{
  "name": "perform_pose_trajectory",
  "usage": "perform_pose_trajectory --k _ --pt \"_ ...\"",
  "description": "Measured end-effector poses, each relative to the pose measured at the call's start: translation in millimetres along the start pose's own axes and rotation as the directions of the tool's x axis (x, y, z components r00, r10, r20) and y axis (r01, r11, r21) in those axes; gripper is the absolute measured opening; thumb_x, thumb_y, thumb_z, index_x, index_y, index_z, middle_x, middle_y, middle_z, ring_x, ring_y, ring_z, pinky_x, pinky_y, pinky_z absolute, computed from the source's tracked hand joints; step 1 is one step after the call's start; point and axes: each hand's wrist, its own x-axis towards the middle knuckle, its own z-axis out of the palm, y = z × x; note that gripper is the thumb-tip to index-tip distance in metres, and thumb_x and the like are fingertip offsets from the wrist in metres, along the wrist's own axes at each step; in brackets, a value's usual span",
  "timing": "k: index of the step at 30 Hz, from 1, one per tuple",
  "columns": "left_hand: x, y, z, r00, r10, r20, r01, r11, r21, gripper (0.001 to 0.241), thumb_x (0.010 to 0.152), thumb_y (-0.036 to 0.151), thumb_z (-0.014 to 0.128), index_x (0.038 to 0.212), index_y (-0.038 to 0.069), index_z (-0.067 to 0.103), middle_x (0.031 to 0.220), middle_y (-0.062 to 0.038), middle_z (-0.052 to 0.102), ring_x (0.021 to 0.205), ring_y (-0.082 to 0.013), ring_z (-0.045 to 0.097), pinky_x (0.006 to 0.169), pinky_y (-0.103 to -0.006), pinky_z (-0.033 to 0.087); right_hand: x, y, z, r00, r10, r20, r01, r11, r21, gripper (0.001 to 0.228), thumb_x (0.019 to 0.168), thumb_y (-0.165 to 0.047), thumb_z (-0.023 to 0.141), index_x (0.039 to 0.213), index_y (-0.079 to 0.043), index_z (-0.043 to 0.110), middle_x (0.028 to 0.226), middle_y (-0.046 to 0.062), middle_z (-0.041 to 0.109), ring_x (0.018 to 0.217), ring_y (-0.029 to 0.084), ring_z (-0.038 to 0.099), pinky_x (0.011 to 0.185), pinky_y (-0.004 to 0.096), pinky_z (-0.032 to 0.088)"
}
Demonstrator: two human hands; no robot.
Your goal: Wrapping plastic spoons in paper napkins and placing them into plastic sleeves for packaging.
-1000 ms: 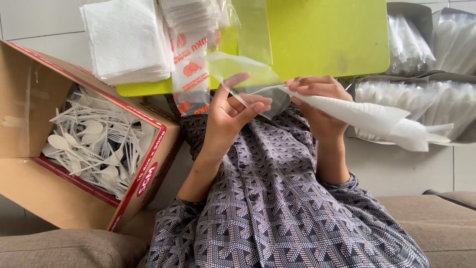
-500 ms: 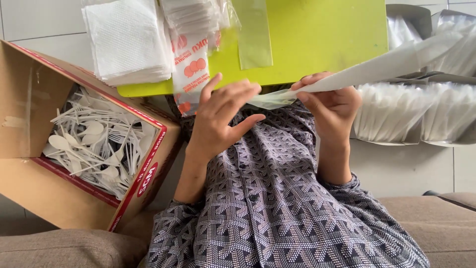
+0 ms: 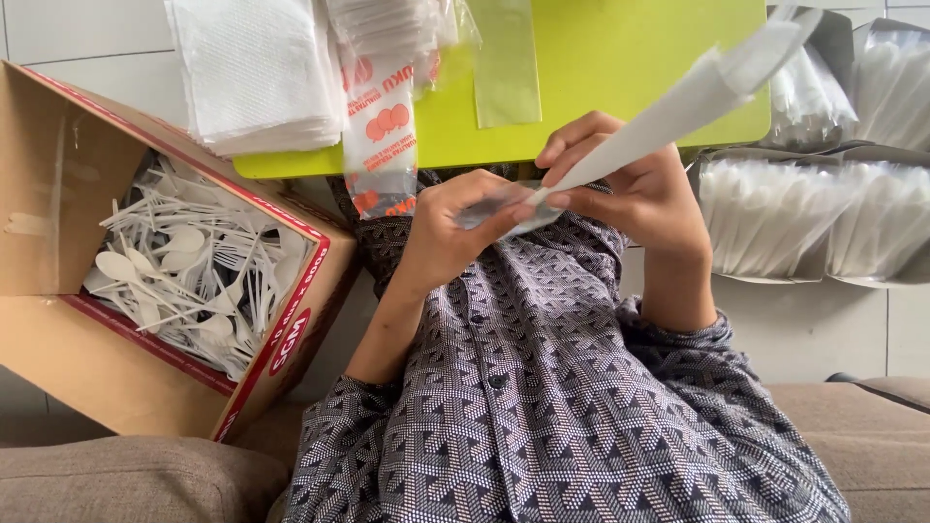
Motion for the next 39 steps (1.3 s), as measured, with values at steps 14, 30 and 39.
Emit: perform_pose_trajectory --k 14,30,39 --pt "1.2 -23.1 2.0 0.955 -0.282 -0.087 0.223 0.884 -0.411 0.026 0.089 0.020 0.078 0.109 0.003 0.076 0.098 -0.010 0.079 0.080 -0.0137 0.074 0.078 -0.0231 0.061 32.5 -16.5 4.4 0.986 0.155 0.063 -0.148 0.985 -0.092 0.056 0.086 -0.010 0.078 0.134 0.011 0.056 0.111 0.016 0.064 0.095 0.019 0.064 0.088 0.026 0.055" --pt "1.3 -25.1 10.6 0.921 -0.362 -0.142 0.285 0.877 -0.387 0.029 0.086 0.018 0.080 0.109 0.000 0.077 0.092 -0.011 0.080 0.079 -0.0110 0.072 0.078 -0.0195 0.055 35.4 -20.9 -25.8 0.999 -0.028 -0.027 0.025 0.994 -0.108 0.063 0.097 0.014 0.066 0.150 -0.001 0.036 0.130 0.020 0.053 0.119 0.032 0.059 0.113 0.044 0.058" --pt "-0.9 -34.0 13.7 0.921 -0.329 -0.208 0.273 0.927 -0.256 0.039 0.085 0.027 0.079 0.115 0.002 0.075 0.091 -0.008 0.080 0.076 -0.0086 0.071 0.073 -0.0167 0.056 34.0 -36.5 -28.9 0.971 -0.183 -0.156 0.115 0.922 -0.370 0.035 0.106 0.026 0.070 0.132 0.011 0.054 0.122 0.021 0.061 0.105 0.026 0.061 0.098 0.032 0.053"
